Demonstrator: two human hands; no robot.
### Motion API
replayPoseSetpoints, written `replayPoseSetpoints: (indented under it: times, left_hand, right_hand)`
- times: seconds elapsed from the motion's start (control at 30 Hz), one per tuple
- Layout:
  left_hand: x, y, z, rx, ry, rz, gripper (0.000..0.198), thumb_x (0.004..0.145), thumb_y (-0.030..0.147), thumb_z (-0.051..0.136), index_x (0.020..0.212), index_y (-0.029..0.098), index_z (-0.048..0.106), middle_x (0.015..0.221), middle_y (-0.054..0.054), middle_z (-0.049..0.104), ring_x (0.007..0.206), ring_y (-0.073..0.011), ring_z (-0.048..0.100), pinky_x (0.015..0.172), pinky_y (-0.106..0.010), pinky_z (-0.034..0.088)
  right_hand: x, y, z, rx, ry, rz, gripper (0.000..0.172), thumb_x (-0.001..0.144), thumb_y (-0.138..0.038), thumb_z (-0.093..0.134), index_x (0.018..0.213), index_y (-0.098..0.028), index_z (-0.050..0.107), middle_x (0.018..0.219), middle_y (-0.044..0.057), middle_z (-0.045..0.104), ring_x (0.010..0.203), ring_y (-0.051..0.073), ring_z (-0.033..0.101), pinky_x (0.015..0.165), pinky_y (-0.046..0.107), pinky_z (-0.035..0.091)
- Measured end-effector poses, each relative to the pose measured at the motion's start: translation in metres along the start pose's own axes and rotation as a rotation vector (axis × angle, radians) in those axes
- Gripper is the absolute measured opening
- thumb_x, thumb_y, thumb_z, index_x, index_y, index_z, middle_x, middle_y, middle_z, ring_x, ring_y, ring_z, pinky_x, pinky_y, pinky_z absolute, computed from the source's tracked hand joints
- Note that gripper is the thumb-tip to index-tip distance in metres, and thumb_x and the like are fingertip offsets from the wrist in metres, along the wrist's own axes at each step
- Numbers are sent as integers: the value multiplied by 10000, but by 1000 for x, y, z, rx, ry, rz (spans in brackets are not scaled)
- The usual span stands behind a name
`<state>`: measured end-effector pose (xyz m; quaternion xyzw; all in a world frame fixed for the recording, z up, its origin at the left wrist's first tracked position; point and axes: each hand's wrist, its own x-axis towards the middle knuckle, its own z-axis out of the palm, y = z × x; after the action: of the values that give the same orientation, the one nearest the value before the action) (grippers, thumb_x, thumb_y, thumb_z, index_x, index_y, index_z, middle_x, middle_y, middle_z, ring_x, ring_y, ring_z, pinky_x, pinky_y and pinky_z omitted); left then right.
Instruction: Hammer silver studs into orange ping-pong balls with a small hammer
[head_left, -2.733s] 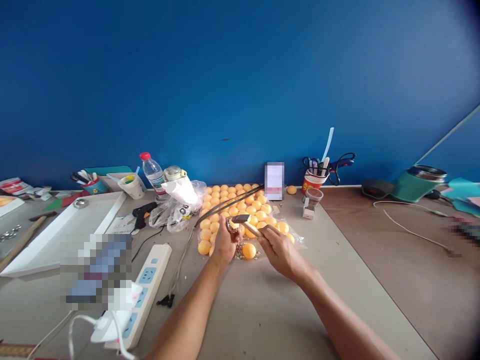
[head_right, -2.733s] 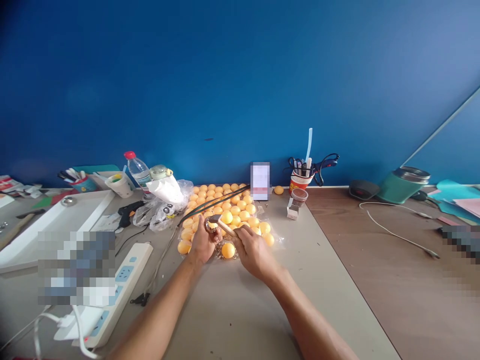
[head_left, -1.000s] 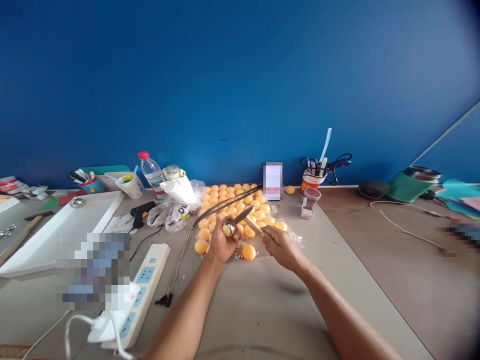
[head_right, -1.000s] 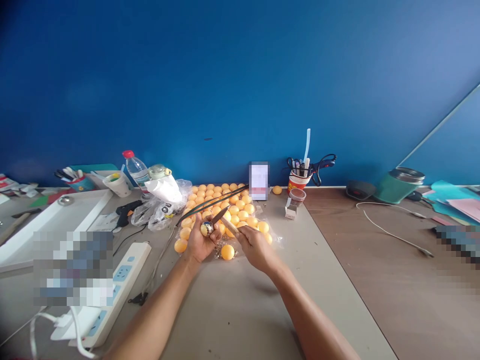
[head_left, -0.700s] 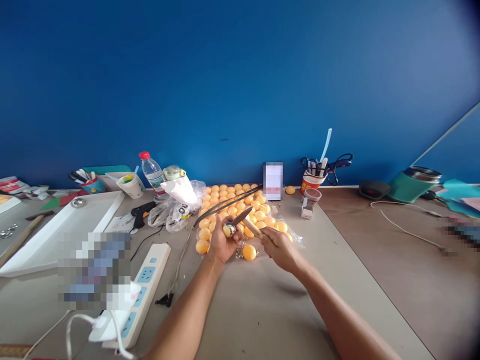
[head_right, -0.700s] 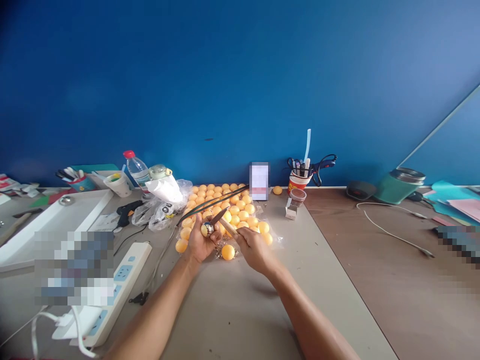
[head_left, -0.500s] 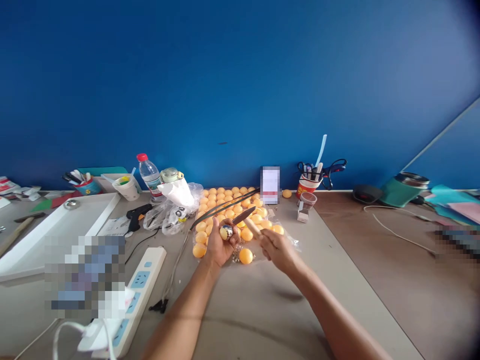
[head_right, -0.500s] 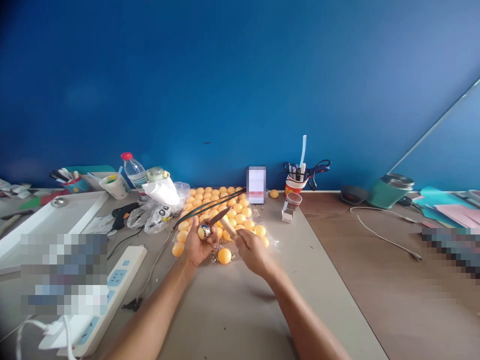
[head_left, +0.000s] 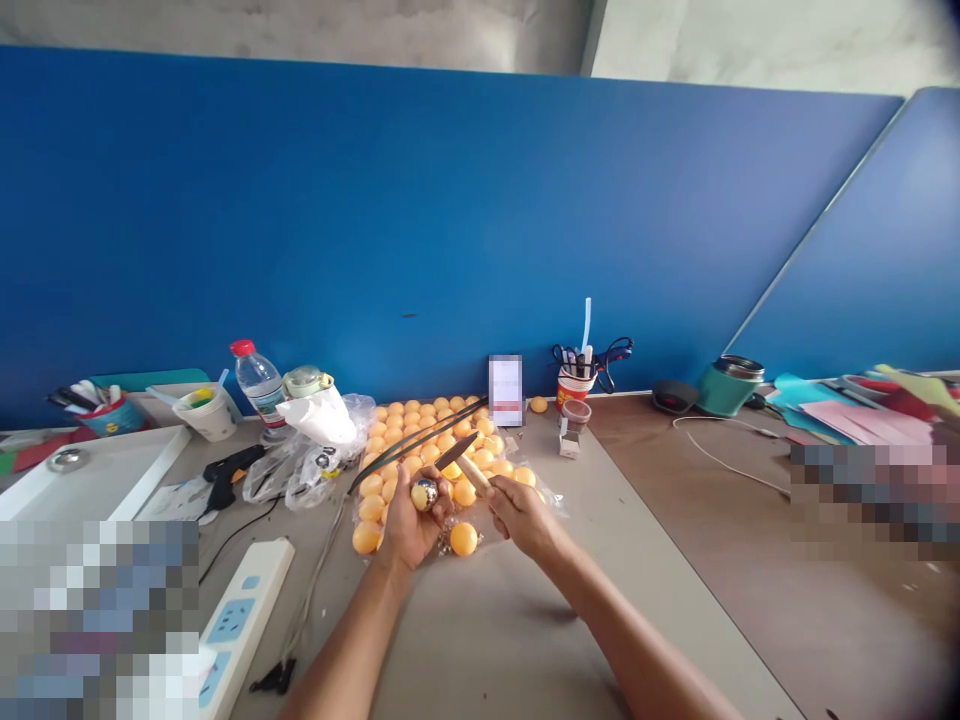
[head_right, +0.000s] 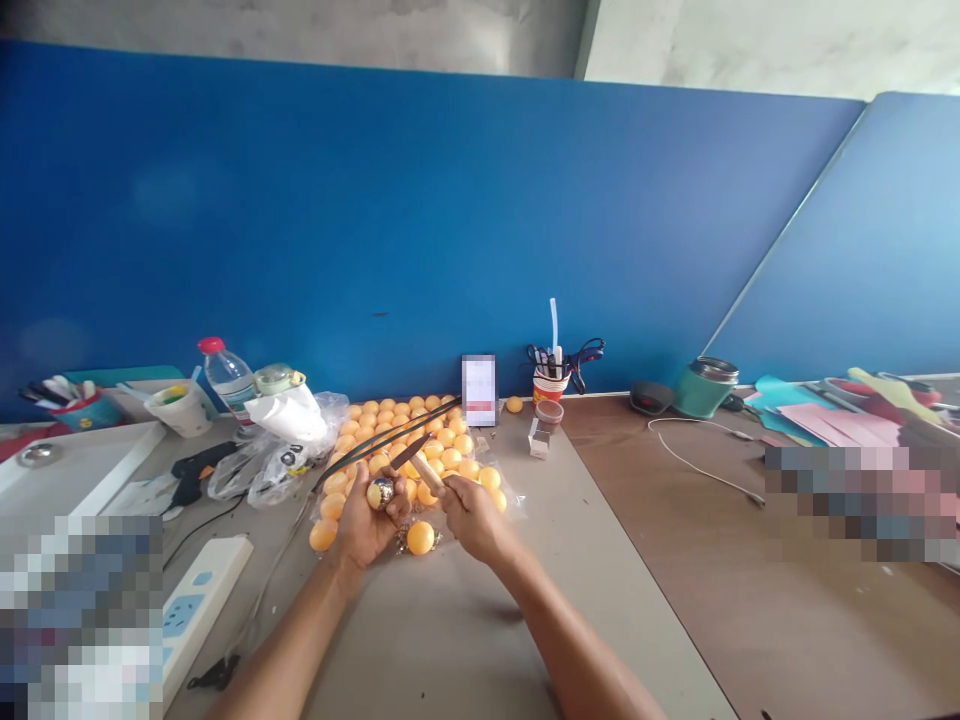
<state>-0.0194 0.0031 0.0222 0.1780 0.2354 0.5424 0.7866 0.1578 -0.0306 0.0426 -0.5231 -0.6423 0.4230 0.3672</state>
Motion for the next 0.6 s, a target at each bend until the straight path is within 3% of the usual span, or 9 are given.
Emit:
replayPoseSetpoints:
  times: [0.2,0.47,0.6]
  left_hand:
    - [0,0,3,14,69,28,402,897,523,486,785,148,579,618,-44,606,435,-90,438,452,-198,379]
    - [4,-1,-4,-4,103,20,387,894,503,509,805,134,589,631,-56,614,462,-92,457,467,-200,416]
    - [5,-1,-6,-16,46,8,411,918,495,456,774,134,589,637,-64,612,462,-94,459,476,-206,423]
  right_hand:
    - [2,3,1,-104,-42,-3,277,893,-313,407,636,-220,362,505,-51,443,448,90,408,473,220,286]
    - [2,8,3,39,-94,30,254,889,-346,423,670,-217,405,500,-65,419,423,84,402,435,207,281]
    - [3,7,3,120,-36,24,277,895,-391,413,679,-219,389,500,-71,410,412,77,401,437,204,300]
